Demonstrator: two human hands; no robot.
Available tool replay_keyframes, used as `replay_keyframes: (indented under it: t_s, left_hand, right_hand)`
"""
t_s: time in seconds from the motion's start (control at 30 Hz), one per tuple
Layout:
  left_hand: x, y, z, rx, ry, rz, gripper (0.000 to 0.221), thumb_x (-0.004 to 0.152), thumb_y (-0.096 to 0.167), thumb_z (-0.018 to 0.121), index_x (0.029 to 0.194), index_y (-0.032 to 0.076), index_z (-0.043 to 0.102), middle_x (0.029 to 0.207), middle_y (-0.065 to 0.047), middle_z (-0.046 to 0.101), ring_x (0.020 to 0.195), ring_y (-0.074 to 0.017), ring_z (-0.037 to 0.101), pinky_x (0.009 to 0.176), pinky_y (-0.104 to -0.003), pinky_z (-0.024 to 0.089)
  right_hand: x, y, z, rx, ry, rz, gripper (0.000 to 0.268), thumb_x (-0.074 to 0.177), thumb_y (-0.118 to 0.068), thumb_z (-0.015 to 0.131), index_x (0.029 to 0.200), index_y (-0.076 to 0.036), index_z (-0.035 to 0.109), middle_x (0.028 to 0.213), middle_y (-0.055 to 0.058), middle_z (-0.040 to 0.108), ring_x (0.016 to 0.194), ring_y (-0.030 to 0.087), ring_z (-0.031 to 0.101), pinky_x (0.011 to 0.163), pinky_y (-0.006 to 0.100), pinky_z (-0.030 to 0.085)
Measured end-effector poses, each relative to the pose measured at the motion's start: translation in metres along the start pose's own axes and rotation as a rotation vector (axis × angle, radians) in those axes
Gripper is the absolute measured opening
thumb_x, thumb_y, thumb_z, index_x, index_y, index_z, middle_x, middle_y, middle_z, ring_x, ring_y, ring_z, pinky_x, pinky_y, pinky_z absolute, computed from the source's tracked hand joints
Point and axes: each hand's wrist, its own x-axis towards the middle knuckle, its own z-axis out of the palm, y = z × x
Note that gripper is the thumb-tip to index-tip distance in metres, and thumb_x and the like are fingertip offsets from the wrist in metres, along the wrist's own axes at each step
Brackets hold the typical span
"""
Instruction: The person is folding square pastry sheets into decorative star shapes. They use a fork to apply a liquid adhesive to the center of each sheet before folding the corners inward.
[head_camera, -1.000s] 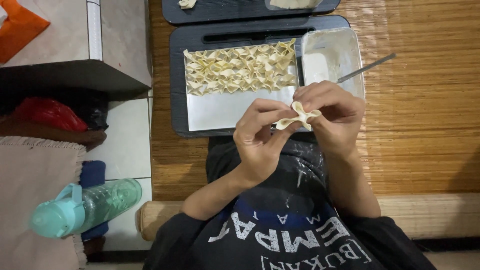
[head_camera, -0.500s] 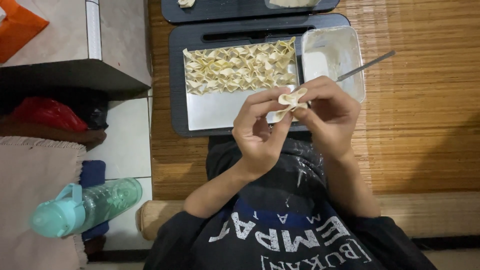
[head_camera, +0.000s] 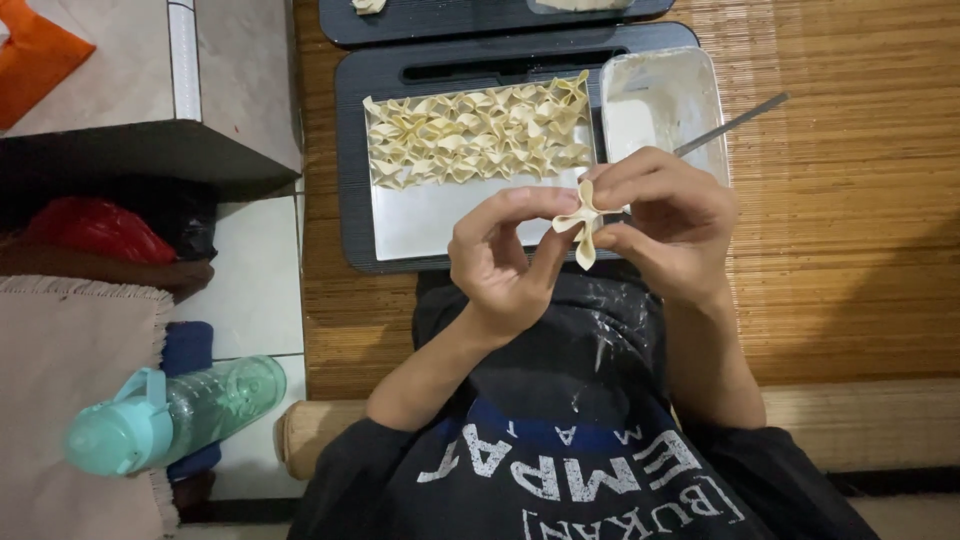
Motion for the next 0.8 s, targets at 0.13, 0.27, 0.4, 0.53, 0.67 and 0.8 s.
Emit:
replay_keyframes:
  t_s: [0.13, 0.27, 0.4, 0.53, 0.67, 0.8]
  left_hand:
    - [0.009, 0.009, 0.002, -0.036, -0.012, -0.028, 0.020, 0.085, -0.007, 0.079, 0.103, -0.005, 0.070, 0.091, -0.012, 0.078, 0.081, -0.0235, 0.078, 0.077, -0.032, 0.065]
    - [0.002, 0.005, 0.007, 0.006, 0.066, 0.059, 0.035, 0.081, -0.008, 0.081, 0.111, -0.009, 0.062, 0.089, -0.015, 0.077, 0.076, -0.0237, 0.076, 0.077, -0.034, 0.064]
    - [0.003, 0.005, 0.007, -0.029, 0.051, 0.075, 0.035, 0.083, -0.009, 0.079, 0.113, -0.009, 0.061, 0.088, -0.015, 0.076, 0.077, -0.0243, 0.075, 0.078, -0.034, 0.062]
    - [-0.003, -0.002, 0.009, -0.037, 0.055, 0.083, 0.035, 0.083, -0.009, 0.078, 0.114, -0.010, 0.060, 0.089, -0.015, 0.076, 0.078, -0.0249, 0.075, 0.079, -0.034, 0.062]
    - [-0.004, -0.005, 0.007, -0.032, 0.029, 0.105, 0.039, 0.084, -0.008, 0.079, 0.117, -0.009, 0.059, 0.091, -0.015, 0.076, 0.082, -0.0254, 0.075, 0.081, -0.035, 0.061]
    - [0.003, 0.000, -0.007, -0.175, -0.078, -0.044, 0.028, 0.095, -0.004, 0.067, 0.121, -0.005, 0.058, 0.101, -0.019, 0.073, 0.089, -0.0295, 0.075, 0.079, -0.036, 0.065]
  right_hand:
    - [-0.003, 0.008, -0.001, 0.020, 0.005, -0.005, 0.016, 0.082, 0.003, 0.084, 0.090, 0.009, 0.071, 0.086, 0.025, 0.067, 0.095, 0.040, 0.075, 0.086, 0.046, 0.059]
    - [-0.006, 0.013, -0.004, 0.073, 0.026, 0.005, 0.017, 0.082, -0.003, 0.085, 0.085, 0.007, 0.071, 0.084, 0.024, 0.068, 0.093, 0.041, 0.076, 0.087, 0.048, 0.061]
    - [-0.011, 0.025, -0.010, 0.106, 0.054, 0.014, 0.021, 0.082, -0.009, 0.086, 0.085, 0.006, 0.070, 0.082, 0.024, 0.067, 0.092, 0.042, 0.076, 0.089, 0.052, 0.062]
    - [-0.012, 0.028, -0.010, 0.129, 0.068, 0.006, 0.022, 0.082, -0.010, 0.086, 0.086, 0.006, 0.070, 0.082, 0.024, 0.068, 0.093, 0.043, 0.077, 0.088, 0.051, 0.063]
    - [-0.010, 0.029, -0.010, 0.136, 0.062, 0.014, 0.022, 0.084, -0.008, 0.084, 0.091, 0.006, 0.070, 0.083, 0.025, 0.068, 0.095, 0.044, 0.077, 0.088, 0.051, 0.062]
    - [-0.008, 0.026, -0.013, 0.234, 0.085, 0.145, 0.030, 0.082, -0.006, 0.086, 0.102, 0.000, 0.064, 0.087, 0.024, 0.069, 0.096, 0.038, 0.078, 0.084, 0.042, 0.064]
